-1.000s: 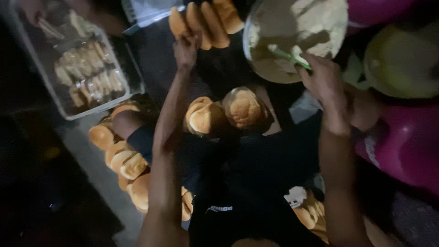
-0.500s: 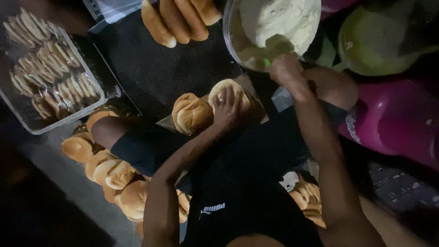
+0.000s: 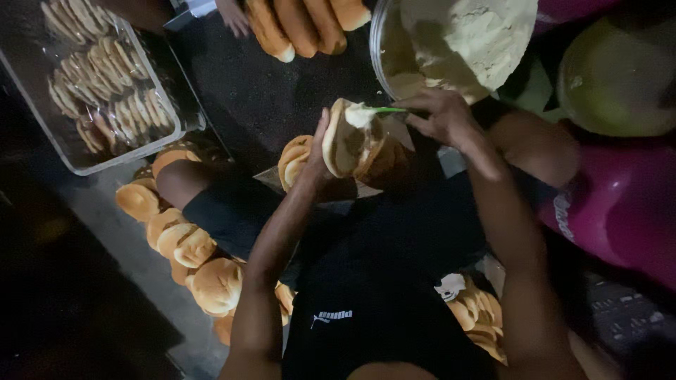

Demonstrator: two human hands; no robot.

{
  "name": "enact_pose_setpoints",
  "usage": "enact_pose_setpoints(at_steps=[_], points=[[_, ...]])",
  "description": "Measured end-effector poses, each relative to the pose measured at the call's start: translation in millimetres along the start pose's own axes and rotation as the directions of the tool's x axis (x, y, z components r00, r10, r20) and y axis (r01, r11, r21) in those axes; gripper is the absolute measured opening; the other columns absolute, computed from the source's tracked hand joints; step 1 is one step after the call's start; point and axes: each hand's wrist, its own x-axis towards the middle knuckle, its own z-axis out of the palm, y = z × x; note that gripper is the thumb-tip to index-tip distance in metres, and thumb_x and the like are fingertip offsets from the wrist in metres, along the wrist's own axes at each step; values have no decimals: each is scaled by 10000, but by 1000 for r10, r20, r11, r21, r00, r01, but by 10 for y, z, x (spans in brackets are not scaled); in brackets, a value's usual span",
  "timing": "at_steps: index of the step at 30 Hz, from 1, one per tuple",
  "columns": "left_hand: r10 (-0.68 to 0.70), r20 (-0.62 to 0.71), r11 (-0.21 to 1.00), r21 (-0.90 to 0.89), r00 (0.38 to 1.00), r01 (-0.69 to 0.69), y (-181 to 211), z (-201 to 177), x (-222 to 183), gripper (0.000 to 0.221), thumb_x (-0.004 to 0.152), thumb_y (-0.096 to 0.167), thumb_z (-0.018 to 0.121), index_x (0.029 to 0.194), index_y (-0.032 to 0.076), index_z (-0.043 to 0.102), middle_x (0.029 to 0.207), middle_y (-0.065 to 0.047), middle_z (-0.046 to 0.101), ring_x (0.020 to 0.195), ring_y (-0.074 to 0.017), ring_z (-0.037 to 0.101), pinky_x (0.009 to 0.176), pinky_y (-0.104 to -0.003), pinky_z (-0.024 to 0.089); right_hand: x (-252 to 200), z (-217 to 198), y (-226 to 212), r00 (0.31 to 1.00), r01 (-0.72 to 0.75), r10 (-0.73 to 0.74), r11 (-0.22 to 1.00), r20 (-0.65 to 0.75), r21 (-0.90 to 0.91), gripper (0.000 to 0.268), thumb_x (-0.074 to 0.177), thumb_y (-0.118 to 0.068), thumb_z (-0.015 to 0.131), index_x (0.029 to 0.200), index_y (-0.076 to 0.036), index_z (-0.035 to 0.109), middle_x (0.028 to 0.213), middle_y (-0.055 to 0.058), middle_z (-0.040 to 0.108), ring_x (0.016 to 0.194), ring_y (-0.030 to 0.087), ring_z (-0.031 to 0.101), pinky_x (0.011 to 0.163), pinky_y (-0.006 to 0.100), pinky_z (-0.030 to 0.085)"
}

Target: The person uses a spatula to spread a white substance onto the inside of bread buns, handling the buns one by one from a large pile and placing them on their lap.

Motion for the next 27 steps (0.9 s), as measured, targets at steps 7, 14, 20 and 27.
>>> enact_pose_setpoints(at_steps=[7,14,20,27], points=[[151,-203,989,40,967,-146,97,-135,326,535,1041,457,638,1360,34,564,1192,-155,645,1086,-319,632,996,-503,540,130,-107,-348,990,104,-63,930,128,-353,235,868,-288,776,1102,-283,785,1011,66,719,776,235,693,604,363,565],[194,-17,973,132,981,-190,35,-126,111,516,997,366,643,1357,3,575,1160,-128,695,1063,-259,675,931,-436,529,114,-40,-272,999,-14,26,955,39,-297,247,884,-239,815,1127,-217,774,907,62,687,714,204,664,621,362,557],[322,-69,947,14,944,-322,205,-357,224,558,958,235,710,1401,-46,520,1268,-171,672,1192,-293,649,1101,-445,510,249,-113,-599,980,132,-75,936,183,-327,475,741,-256,830,1209,-204,769,814,80,670,710,232,680,601,398,565],[440,-108,888,-95,891,-450,883,-897,87,550,915,194,700,1383,-5,491,1243,-204,666,1143,-331,661,996,-484,564,77,-447,-408,999,-52,49,939,-20,-339,372,936,-104,771,1295,-197,739,1145,148,716,850,243,679,686,361,569]])
